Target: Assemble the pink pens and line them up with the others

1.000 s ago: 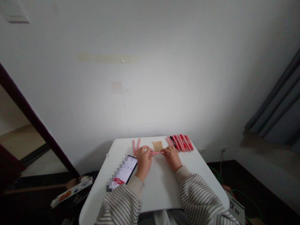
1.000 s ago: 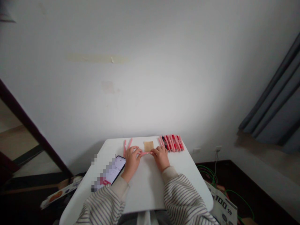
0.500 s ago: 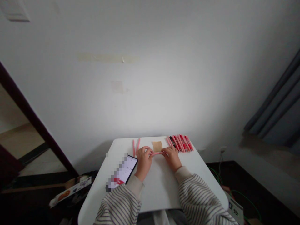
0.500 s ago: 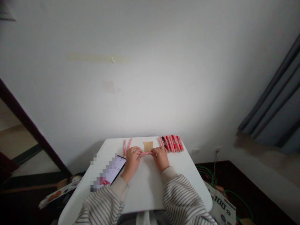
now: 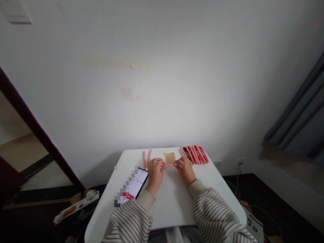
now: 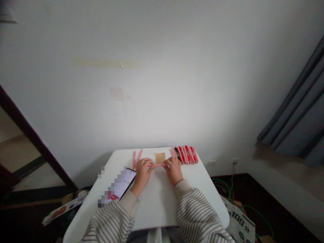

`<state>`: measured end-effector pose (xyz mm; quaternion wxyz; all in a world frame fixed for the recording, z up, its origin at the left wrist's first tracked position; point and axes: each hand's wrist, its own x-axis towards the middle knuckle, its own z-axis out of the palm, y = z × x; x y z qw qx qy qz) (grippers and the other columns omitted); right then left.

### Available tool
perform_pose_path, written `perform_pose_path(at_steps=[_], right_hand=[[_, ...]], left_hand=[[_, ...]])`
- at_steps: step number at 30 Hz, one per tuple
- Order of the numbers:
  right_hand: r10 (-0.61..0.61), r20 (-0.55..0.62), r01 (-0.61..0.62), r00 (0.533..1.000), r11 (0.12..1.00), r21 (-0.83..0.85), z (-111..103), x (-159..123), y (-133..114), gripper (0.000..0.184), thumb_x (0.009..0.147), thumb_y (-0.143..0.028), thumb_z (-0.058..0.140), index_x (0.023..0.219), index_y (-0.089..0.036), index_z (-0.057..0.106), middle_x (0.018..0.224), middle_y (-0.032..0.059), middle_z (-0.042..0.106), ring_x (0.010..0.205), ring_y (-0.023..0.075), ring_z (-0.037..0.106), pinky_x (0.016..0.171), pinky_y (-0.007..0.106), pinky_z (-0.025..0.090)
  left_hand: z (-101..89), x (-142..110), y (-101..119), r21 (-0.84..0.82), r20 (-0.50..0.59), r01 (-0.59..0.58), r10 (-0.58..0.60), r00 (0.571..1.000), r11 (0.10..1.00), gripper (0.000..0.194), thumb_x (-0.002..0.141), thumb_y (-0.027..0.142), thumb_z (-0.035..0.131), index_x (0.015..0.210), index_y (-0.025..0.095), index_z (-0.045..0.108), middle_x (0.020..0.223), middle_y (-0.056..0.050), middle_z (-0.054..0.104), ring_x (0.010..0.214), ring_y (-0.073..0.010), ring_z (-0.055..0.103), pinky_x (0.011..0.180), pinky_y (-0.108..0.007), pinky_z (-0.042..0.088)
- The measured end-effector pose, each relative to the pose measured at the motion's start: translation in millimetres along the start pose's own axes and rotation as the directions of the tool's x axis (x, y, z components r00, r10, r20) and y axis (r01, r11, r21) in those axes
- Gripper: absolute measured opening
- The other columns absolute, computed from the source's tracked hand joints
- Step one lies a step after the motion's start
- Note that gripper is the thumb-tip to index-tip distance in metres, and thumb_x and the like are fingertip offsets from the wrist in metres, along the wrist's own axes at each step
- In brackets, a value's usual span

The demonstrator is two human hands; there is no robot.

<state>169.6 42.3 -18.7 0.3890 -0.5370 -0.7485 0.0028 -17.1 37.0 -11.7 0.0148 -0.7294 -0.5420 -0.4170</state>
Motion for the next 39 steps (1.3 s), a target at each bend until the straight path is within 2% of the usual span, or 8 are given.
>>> perform_pose_path(at_steps=[6, 11, 19, 24, 29, 35, 39], right_hand=[[-0.006, -0.002, 0.006, 1.0, 1.0, 0.009, -1, 0, -2, 0.022, 0.091, -0.034, 0.051, 0.108, -0.026, 0.061, 0.101, 0.0057, 0.062, 0.102, 0.0206, 0.053, 0.091, 0.037, 0.035], [0.005, -0.019, -0.005, 1.0, 1.0, -0.004, -3, 1, -2, 0.014, 0.091, -0.032, 0.05, 0.094, -0.025, 0.063, 0.097, 0.0041, 0.063, 0.099, 0.0199, 0.054, 0.091, 0.037, 0.033], [0.009, -0.002, -0.009, 1.0, 1.0, -0.03, -3, 1, -5, 0.022, 0.094, -0.034, 0.046, 0.09, -0.024, 0.065, 0.093, 0.005, 0.062, 0.096, 0.0197, 0.052, 0.091, 0.038, 0.032], [0.034, -0.021, -0.035, 0.999, 0.999, -0.031, -6, 2, -5, 0.02, 0.093, -0.035, 0.046, 0.092, -0.025, 0.064, 0.095, 0.0045, 0.063, 0.096, 0.021, 0.051, 0.09, 0.039, 0.032], [0.039, -0.032, -0.04, 0.999, 0.999, -0.031, -5, 2, -5, 0.019, 0.092, -0.036, 0.049, 0.091, -0.026, 0.065, 0.094, 0.0037, 0.064, 0.095, 0.021, 0.051, 0.089, 0.037, 0.031], [0.065, 0.003, -0.065, 0.998, 0.997, -0.049, -5, 2, -3, 0.024, 0.093, -0.037, 0.046, 0.087, -0.025, 0.067, 0.087, 0.0026, 0.064, 0.091, 0.0197, 0.048, 0.089, 0.036, 0.029], [0.069, 0.033, -0.066, 0.997, 0.995, -0.069, -5, 2, -3, 0.036, 0.096, -0.035, 0.04, 0.075, -0.023, 0.066, 0.081, 0.0021, 0.063, 0.09, 0.019, 0.048, 0.091, 0.037, 0.027]], left_hand=[[2.6, 0, -2, 0.043, -0.033, 0.053, -0.051, 0.998, 0.998, 0.011, 0.083, 0.027, 0.056, 0.085, 0.022, 0.066, 0.103, -0.005, 0.061, 0.103, -0.0209, 0.052, 0.094, -0.042, 0.038], [5.1, 0, -5, 0.033, -0.028, 0.039, -0.038, 0.999, 0.999, 0.01, 0.082, 0.026, 0.058, 0.084, 0.021, 0.066, 0.103, -0.005, 0.061, 0.102, -0.0205, 0.052, 0.094, -0.042, 0.039], [1.6, 0, -1, 0.003, -0.019, 0.006, -0.006, 1.0, 1.0, 0.009, 0.083, 0.026, 0.056, 0.083, 0.022, 0.065, 0.106, -0.005, 0.061, 0.106, -0.021, 0.05, 0.096, -0.041, 0.038], [0.3, 0, 1, 0.04, -0.021, 0.036, -0.035, 0.999, 0.999, 0.019, 0.083, 0.031, 0.056, 0.097, 0.024, 0.067, 0.109, -0.006, 0.061, 0.108, -0.0223, 0.05, 0.098, -0.044, 0.037], [-2.5, 0, 3, 0.108, 0.035, 0.046, -0.05, 0.998, 0.993, 0.017, 0.082, 0.031, 0.058, 0.075, 0.023, 0.071, 0.108, -0.006, 0.062, 0.109, -0.0244, 0.049, 0.101, -0.052, 0.031], [-8.3, 1, 10, 0.091, 0.014, 0.051, -0.052, 0.999, 0.995, 0.011, 0.078, 0.028, 0.062, 0.074, 0.024, 0.072, 0.109, -0.006, 0.059, 0.108, -0.0246, 0.048, 0.1, -0.049, 0.034], [-10.9, 2, 11, 0.082, -0.034, 0.035, -0.033, 0.999, 0.996, 0.008, 0.075, 0.027, 0.065, 0.073, 0.026, 0.073, 0.112, -0.006, 0.057, 0.111, -0.0256, 0.046, 0.103, -0.05, 0.032]])
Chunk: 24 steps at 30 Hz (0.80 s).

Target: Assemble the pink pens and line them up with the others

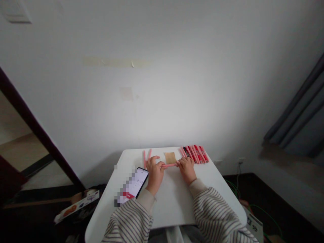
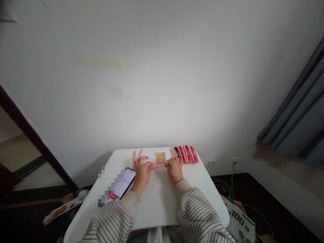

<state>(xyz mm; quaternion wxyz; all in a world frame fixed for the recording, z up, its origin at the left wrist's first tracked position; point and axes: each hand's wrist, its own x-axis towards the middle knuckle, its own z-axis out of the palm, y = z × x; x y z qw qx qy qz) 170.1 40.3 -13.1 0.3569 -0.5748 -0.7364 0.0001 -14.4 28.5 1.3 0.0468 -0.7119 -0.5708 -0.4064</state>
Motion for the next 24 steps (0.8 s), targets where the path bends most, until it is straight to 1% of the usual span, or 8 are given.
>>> perform_pose_path(at_steps=[2, 3, 6, 8, 13, 16, 19, 24], right_hand=[[-0.005, -0.001, 0.005, 1.0, 1.0, -0.003, -1, 0, -1, 0.036, 0.096, -0.036, 0.041, 0.074, -0.023, 0.066, 0.081, 0.002, 0.064, 0.09, 0.0196, 0.048, 0.092, 0.038, 0.026], [-0.008, -0.007, 0.008, 1.0, 1.0, 0.0, -1, -1, -1, 0.034, 0.095, -0.038, 0.042, 0.077, -0.024, 0.067, 0.083, 0.0019, 0.064, 0.091, 0.0201, 0.048, 0.093, 0.038, 0.026], [-0.02, -0.046, 0.021, 0.999, 1.0, 0.022, -2, -1, -2, 0.024, 0.092, -0.042, 0.048, 0.094, -0.027, 0.067, 0.091, 0.0022, 0.066, 0.095, 0.0214, 0.048, 0.093, 0.039, 0.025], [-0.029, -0.07, 0.031, 0.997, 0.999, 0.038, -2, -1, -1, 0.023, 0.09, -0.043, 0.051, 0.098, -0.028, 0.066, 0.095, 0.0029, 0.065, 0.096, 0.0216, 0.048, 0.093, 0.039, 0.026], [-0.014, -0.078, 0.017, 0.997, 0.999, 0.029, 0, 0, 1, 0.018, 0.09, -0.039, 0.053, 0.087, -0.027, 0.067, 0.09, 0.0032, 0.063, 0.093, 0.0216, 0.047, 0.091, 0.039, 0.027], [-0.011, -0.055, 0.012, 0.998, 1.0, 0.006, 1, 0, 1, 0.016, 0.09, -0.035, 0.054, 0.086, -0.027, 0.067, 0.09, 0.0031, 0.062, 0.094, 0.0219, 0.046, 0.091, 0.04, 0.027], [-0.011, -0.042, 0.01, 0.999, 1.0, -0.018, 0, 0, -1, 0.016, 0.09, -0.034, 0.053, 0.084, -0.026, 0.066, 0.088, 0.0032, 0.062, 0.094, 0.022, 0.045, 0.091, 0.04, 0.027], [-0.003, -0.05, 0.003, 0.999, 1.0, -0.005, 0, -1, -2, 0.016, 0.09, -0.035, 0.052, 0.087, -0.027, 0.065, 0.09, 0.0029, 0.063, 0.095, 0.0225, 0.045, 0.092, 0.042, 0.027]], left_hand=[[0.0, 0, -1, -0.01, -0.019, 0.003, -0.003, 1.0, 1.0, 0.009, 0.075, 0.028, 0.065, 0.073, 0.026, 0.073, 0.112, -0.006, 0.056, 0.113, -0.0263, 0.046, 0.104, -0.051, 0.032], [0.4, 0, -2, -0.016, -0.026, 0.01, -0.01, 1.0, 1.0, 0.009, 0.075, 0.029, 0.065, 0.073, 0.027, 0.073, 0.112, -0.006, 0.056, 0.113, -0.0266, 0.046, 0.103, -0.051, 0.032], [2.7, 0, -4, -0.029, -0.039, 0.036, -0.038, 0.999, 0.999, 0.011, 0.077, 0.03, 0.064, 0.075, 0.026, 0.074, 0.111, -0.007, 0.057, 0.112, -0.0267, 0.047, 0.101, -0.05, 0.036], [3.8, 0, -5, -0.031, -0.034, 0.042, -0.043, 0.998, 0.999, 0.011, 0.077, 0.029, 0.063, 0.075, 0.025, 0.074, 0.111, -0.007, 0.058, 0.111, -0.0263, 0.048, 0.101, -0.05, 0.036], [-0.5, 1, -2, -0.033, -0.016, 0.01, -0.011, 1.0, 0.999, 0.009, 0.074, 0.026, 0.066, 0.071, 0.027, 0.074, 0.111, -0.005, 0.059, 0.114, -0.0261, 0.046, 0.105, -0.052, 0.032], [-6.1, 2, 3, -0.013, -0.041, -0.013, 0.012, 0.999, 1.0, 0.01, 0.073, 0.025, 0.067, 0.067, 0.029, 0.074, 0.11, -0.004, 0.058, 0.118, -0.0277, 0.042, 0.108, -0.055, 0.027], [-9.5, 1, 5, 0.003, -0.067, -0.03, 0.03, 0.997, 1.0, 0.009, 0.073, 0.028, 0.068, 0.066, 0.028, 0.074, 0.11, -0.005, 0.057, 0.121, -0.0291, 0.039, 0.109, -0.058, 0.024], [-7.6, 2, 3, -0.004, -0.086, -0.023, 0.023, 0.996, 1.0, 0.007, 0.072, 0.031, 0.069, 0.069, 0.028, 0.074, 0.109, -0.005, 0.056, 0.121, -0.0293, 0.039, 0.107, -0.056, 0.028]])
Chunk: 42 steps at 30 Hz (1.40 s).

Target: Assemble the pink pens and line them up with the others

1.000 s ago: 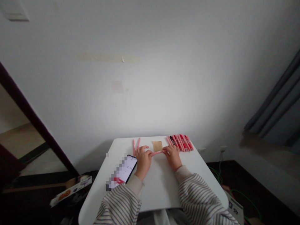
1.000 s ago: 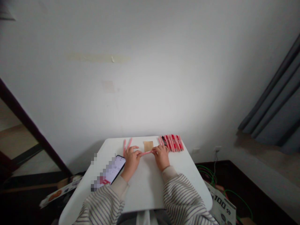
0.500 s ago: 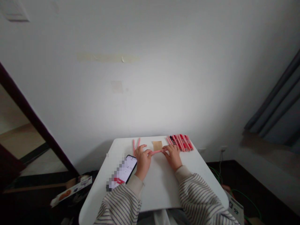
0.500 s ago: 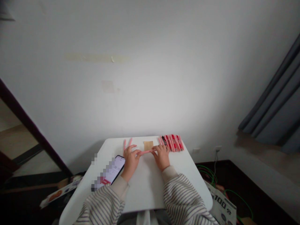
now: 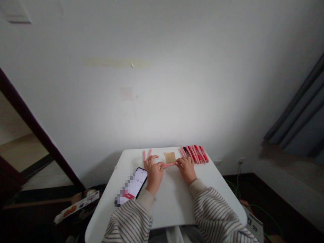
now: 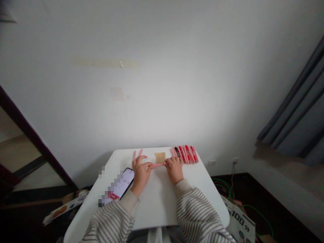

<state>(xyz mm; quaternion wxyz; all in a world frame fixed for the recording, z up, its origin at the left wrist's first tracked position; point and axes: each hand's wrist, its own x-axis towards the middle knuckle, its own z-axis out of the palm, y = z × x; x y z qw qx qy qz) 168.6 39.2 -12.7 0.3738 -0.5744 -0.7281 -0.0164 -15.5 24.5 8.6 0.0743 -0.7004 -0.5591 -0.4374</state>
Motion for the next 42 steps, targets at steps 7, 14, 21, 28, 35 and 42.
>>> perform_pose_path(at_steps=[7, 14, 21, 28, 35, 42], right_hand=[[0.037, -0.061, -0.026, 0.997, 0.985, 0.17, 4, 0, 4, 0.021, 0.089, -0.042, 0.052, 0.089, -0.026, 0.066, 0.092, 0.0045, 0.066, 0.095, 0.0241, 0.049, 0.09, 0.042, 0.03], [0.151, -0.054, -0.09, 0.987, 0.8, 0.593, 2, 7, 7, 0.029, 0.074, -0.049, 0.068, 0.072, -0.02, 0.066, 0.078, 0.0038, 0.065, 0.083, 0.0207, 0.055, 0.083, 0.035, 0.039], [0.339, 0.238, -0.299, 0.91, 0.14, 0.944, 0, 8, -4, 0.03, 0.063, -0.042, 0.079, 0.077, -0.019, 0.065, 0.071, -0.002, 0.062, 0.069, 0.0128, 0.056, 0.074, 0.03, 0.046], [0.208, 0.434, -0.319, 0.877, -0.422, 0.848, -5, 9, -7, 0.027, 0.074, -0.044, 0.071, 0.091, -0.024, 0.064, 0.096, 0.0018, 0.067, 0.095, 0.0179, 0.062, 0.094, 0.042, 0.047], [0.222, 0.426, -0.328, 0.877, -0.37, 0.869, 1, 6, -8, 0.028, 0.072, -0.045, 0.073, 0.088, -0.025, 0.062, 0.086, -0.0004, 0.064, 0.094, 0.0187, 0.062, 0.092, 0.044, 0.047], [0.278, 0.31, -0.247, 0.909, -0.24, 0.939, -10, 9, -8, 0.035, 0.082, -0.065, 0.048, 0.095, -0.033, 0.056, 0.066, -0.0063, 0.049, 0.063, 0.0126, 0.05, 0.077, 0.04, 0.049]], left_hand=[[6.6, -1, -6, -0.023, 0.015, 0.033, -0.032, 0.999, 0.999, 0.009, 0.073, 0.035, 0.068, 0.072, 0.028, 0.074, 0.111, -0.006, 0.056, 0.115, -0.0266, 0.044, 0.105, -0.052, 0.031], [8.0, 0, -10, -0.045, 0.027, 0.072, -0.071, 0.997, 0.996, 0.008, 0.071, 0.035, 0.07, 0.075, 0.029, 0.074, 0.11, -0.006, 0.058, 0.112, -0.0252, 0.047, 0.105, -0.052, 0.032], [9.7, -4, -6, -0.102, 0.078, 0.034, -0.026, 0.997, 0.994, 0.013, 0.074, 0.038, 0.067, 0.078, 0.028, 0.074, 0.111, -0.006, 0.06, 0.111, -0.0242, 0.048, 0.1, -0.049, 0.038], [9.8, -6, 2, -0.192, 0.047, 0.067, -0.059, 0.997, 0.979, 0.02, 0.079, 0.041, 0.062, 0.077, 0.024, 0.074, 0.103, -0.007, 0.063, 0.102, -0.0222, 0.054, 0.092, -0.044, 0.045], [11.9, -8, 6, -0.179, 0.087, 0.05, -0.035, 0.996, 0.982, 0.025, 0.076, 0.048, 0.063, 0.078, 0.025, 0.075, 0.104, -0.006, 0.063, 0.103, -0.0222, 0.053, 0.093, -0.044, 0.043], [9.0, -11, 8, -0.101, 0.224, 0.044, -0.02, 0.974, 0.994, 0.023, 0.074, 0.047, 0.066, 0.084, 0.027, 0.073, 0.107, -0.005, 0.062, 0.108, -0.0229, 0.051, 0.097, -0.045, 0.037]])
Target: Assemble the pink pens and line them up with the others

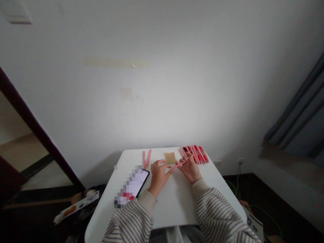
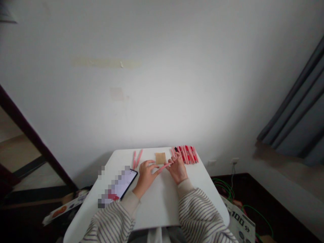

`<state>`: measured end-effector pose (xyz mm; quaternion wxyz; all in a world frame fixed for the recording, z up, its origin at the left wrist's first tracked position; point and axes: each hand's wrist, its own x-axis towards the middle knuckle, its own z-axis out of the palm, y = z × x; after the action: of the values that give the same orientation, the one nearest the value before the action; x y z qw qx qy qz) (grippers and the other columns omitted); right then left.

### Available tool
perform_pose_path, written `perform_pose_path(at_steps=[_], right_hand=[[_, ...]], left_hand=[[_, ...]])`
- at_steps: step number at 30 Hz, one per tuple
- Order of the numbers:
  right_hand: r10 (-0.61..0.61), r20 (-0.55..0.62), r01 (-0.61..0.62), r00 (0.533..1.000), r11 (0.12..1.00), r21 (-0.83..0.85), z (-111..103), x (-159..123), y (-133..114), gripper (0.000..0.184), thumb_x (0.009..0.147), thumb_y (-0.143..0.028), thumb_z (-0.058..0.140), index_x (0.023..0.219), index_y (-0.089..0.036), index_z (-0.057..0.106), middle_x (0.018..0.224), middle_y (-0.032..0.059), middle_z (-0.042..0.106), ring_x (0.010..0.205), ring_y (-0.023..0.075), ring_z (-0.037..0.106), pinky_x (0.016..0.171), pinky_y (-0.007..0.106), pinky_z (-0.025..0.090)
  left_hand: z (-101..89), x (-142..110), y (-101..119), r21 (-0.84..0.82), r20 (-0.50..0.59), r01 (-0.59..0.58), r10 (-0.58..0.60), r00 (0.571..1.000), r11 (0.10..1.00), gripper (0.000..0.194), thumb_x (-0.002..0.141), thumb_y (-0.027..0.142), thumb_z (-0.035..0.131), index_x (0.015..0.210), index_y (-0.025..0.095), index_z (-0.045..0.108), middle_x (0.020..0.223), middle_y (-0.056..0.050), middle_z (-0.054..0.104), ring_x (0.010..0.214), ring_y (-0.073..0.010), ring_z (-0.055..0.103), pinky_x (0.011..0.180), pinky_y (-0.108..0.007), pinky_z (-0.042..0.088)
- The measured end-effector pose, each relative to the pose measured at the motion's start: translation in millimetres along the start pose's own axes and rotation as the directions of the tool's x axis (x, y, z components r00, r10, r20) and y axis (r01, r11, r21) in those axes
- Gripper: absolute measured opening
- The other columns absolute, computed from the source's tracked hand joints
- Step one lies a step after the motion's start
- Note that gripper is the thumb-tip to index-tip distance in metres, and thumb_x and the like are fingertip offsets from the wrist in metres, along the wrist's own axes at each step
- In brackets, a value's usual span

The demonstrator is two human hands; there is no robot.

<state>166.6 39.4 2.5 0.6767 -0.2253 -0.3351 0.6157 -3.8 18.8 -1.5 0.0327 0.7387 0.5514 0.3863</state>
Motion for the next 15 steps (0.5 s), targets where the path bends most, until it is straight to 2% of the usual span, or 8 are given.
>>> perform_pose_path(at_steps=[4, 7, 12, 15], right_hand=[[0.017, 0.014, -0.018, 1.0, 0.996, 0.089, 1, -1, -9, 0.041, 0.085, -0.065, 0.038, 0.087, -0.029, 0.055, 0.064, -0.005, 0.044, 0.058, 0.0126, 0.043, 0.069, 0.036, 0.045], [0.004, -0.019, -0.002, 1.0, 0.997, 0.071, 0, -2, -13, 0.042, 0.085, -0.061, 0.034, 0.075, -0.025, 0.052, 0.062, -0.0041, 0.042, 0.055, 0.0131, 0.04, 0.066, 0.035, 0.043], [-0.082, -0.046, 0.079, 0.996, 0.995, -0.061, -5, 0, -13, 0.036, 0.082, -0.054, 0.034, 0.065, -0.023, 0.043, 0.058, -0.0044, 0.036, 0.053, 0.0132, 0.036, 0.062, 0.034, 0.042], [-0.088, -0.018, 0.087, 0.996, 0.996, -0.035, -6, 0, -11, 0.034, 0.081, -0.052, 0.035, 0.063, -0.023, 0.04, 0.058, -0.0047, 0.034, 0.054, 0.0131, 0.035, 0.061, 0.033, 0.041]], left_hand=[[-1.5, -3, -1, 0.078, 0.102, -0.009, 0.001, 0.995, 0.997, 0.032, 0.069, 0.046, 0.071, 0.094, 0.026, 0.069, 0.113, -0.006, 0.061, 0.113, -0.0253, 0.049, 0.102, -0.051, 0.031], [-0.2, -5, -4, 0.105, 0.17, -0.026, 0.008, 0.985, 0.994, 0.034, 0.069, 0.044, 0.072, 0.097, 0.026, 0.066, 0.117, -0.006, 0.059, 0.117, -0.026, 0.048, 0.103, -0.053, 0.028], [1.8, -7, -7, 0.126, 0.183, -0.044, 0.021, 0.983, 0.991, 0.037, 0.069, 0.044, 0.071, 0.101, 0.027, 0.065, 0.116, -0.006, 0.059, 0.116, -0.0257, 0.048, 0.102, -0.05, 0.029], [1.1, -6, -6, 0.128, 0.185, -0.044, 0.02, 0.982, 0.991, 0.035, 0.07, 0.044, 0.07, 0.1, 0.027, 0.065, 0.115, -0.006, 0.059, 0.115, -0.0253, 0.049, 0.102, -0.048, 0.029]])
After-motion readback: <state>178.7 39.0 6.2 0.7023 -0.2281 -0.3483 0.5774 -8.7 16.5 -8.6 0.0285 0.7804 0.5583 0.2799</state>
